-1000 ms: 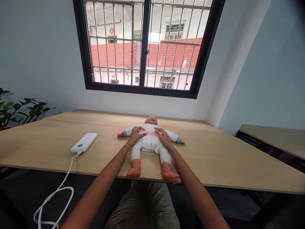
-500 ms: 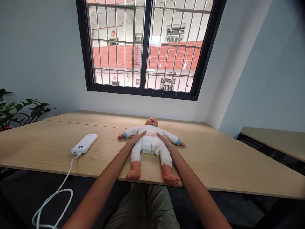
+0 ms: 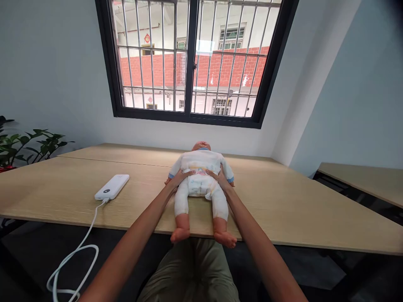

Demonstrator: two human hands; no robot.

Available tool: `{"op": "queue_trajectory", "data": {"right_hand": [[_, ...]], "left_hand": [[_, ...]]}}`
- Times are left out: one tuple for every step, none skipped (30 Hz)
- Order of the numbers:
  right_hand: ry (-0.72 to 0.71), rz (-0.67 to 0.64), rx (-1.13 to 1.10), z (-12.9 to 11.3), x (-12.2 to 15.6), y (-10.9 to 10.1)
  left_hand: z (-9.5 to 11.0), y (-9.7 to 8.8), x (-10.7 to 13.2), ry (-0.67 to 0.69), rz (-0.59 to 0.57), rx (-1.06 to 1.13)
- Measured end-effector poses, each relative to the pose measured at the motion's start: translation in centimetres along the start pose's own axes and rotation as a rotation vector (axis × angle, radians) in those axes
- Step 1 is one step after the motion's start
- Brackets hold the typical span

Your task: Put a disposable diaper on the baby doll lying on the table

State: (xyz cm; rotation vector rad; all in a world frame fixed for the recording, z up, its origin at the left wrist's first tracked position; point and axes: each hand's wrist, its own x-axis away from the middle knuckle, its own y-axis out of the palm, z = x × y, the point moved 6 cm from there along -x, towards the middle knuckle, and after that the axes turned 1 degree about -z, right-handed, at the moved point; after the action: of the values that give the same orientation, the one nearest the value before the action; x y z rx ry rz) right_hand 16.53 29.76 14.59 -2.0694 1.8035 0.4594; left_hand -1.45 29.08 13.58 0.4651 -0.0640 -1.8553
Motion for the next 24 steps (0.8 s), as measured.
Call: {"op": "queue_trajectory", "data": {"right_hand": [[-0.006, 0.000, -0.071, -1.2, 0.2, 0.2], [-0.018, 0.001, -0.116, -2.5, 0.6, 0.3], [-0.039, 0.005, -0.131, -3.9, 1.1, 0.5], [-0.051, 0.006, -0.131, -5.1, 1.7, 0.6], [-0.059, 0.014, -0.127, -6.3, 2.5, 0.6], [-0.063, 0.028, -0.133, -7.3, 3.4, 0.6], [-0.050, 0.031, -0.147, -8.0, 4.4, 0.6], [-0.044, 0.046, -0.175, -8.7, 5.4, 0.5], [-0.022, 0.053, -0.207, -9.1, 6.4, 0.5], [0.006, 0.070, -0.239, -9.4, 7.4, 0.3], [0.036, 0.101, -0.267, -9.6, 8.3, 0.1], [0.068, 0.143, -0.285, -9.6, 9.2, -0.2], [0.096, 0.193, -0.293, -9.6, 10.0, -0.5], [0.125, 0.243, -0.291, -9.5, 11.0, -0.8], [0.155, 0.293, -0.284, -9.3, 11.9, -1.0], [0.185, 0.343, -0.277, -9.0, 13.0, -1.2], [0.216, 0.389, -0.273, -8.7, 14.0, -1.4], [0.246, 0.436, -0.271, -8.2, 15.2, -1.6], [0.264, 0.490, -0.270, -7.7, 16.4, -1.9], [0.272, 0.539, -0.269, -7.2, 17.5, -2.1], [0.265, 0.583, -0.266, -6.8, 18.7, -2.5], [0.252, 0.619, -0.263, -6.4, 19.8, -2.7], [0.238, 0.650, -0.257, -6.0, 20.8, -3.0], [0.226, 0.676, -0.252, -5.6, 21.8, -3.2]], "left_hand": [[0.7, 0.1, 0.0, 0.020, 0.013, -0.013], [1.5, 0.2, 0.1, 0.047, 0.024, -0.032], [2.4, 0.5, 0.4, 0.078, 0.034, -0.050], [3.3, 0.8, 1.0, 0.107, 0.043, -0.066], [4.1, 1.1, 1.7, 0.130, 0.047, -0.078], [4.7, 1.6, 2.7, 0.142, 0.047, -0.088], [5.3, 2.0, 3.9, 0.148, 0.047, -0.103], [5.7, 2.5, 5.3, 0.148, 0.037, -0.131], [6.1, 2.9, 6.7, 0.156, 0.034, -0.170], [6.3, 3.2, 8.3, 0.166, 0.033, -0.219], [6.4, 3.5, 9.8, 0.178, 0.034, -0.279], [6.5, 3.7, 11.3, 0.196, 0.042, -0.344], [6.4, 3.9, 12.6, 0.208, 0.051, -0.412], [6.1, 3.9, 13.9, 0.212, 0.058, -0.479], [5.6, 4.0, 15.1, 0.205, 0.061, -0.539], [5.0, 4.0, 16.1, 0.185, 0.056, -0.585], [4.3, 4.1, 16.9, 0.157, 0.042, -0.614], [3.6, 4.2, 17.7, 0.127, 0.022, -0.625], [3.0, 4.5, 18.3, 0.100, -0.001, -0.622], [2.5, 4.8, 18.9, 0.078, -0.023, -0.608], [2.1, 5.2, 19.4, 0.062, -0.043, -0.590], [2.0, 5.5, 19.8, 0.054, -0.054, -0.572], [2.0, 5.7, 20.2, 0.055, -0.035, -0.552], [2.3, 5.7, 20.6, 0.070, -0.002, -0.545]]}}
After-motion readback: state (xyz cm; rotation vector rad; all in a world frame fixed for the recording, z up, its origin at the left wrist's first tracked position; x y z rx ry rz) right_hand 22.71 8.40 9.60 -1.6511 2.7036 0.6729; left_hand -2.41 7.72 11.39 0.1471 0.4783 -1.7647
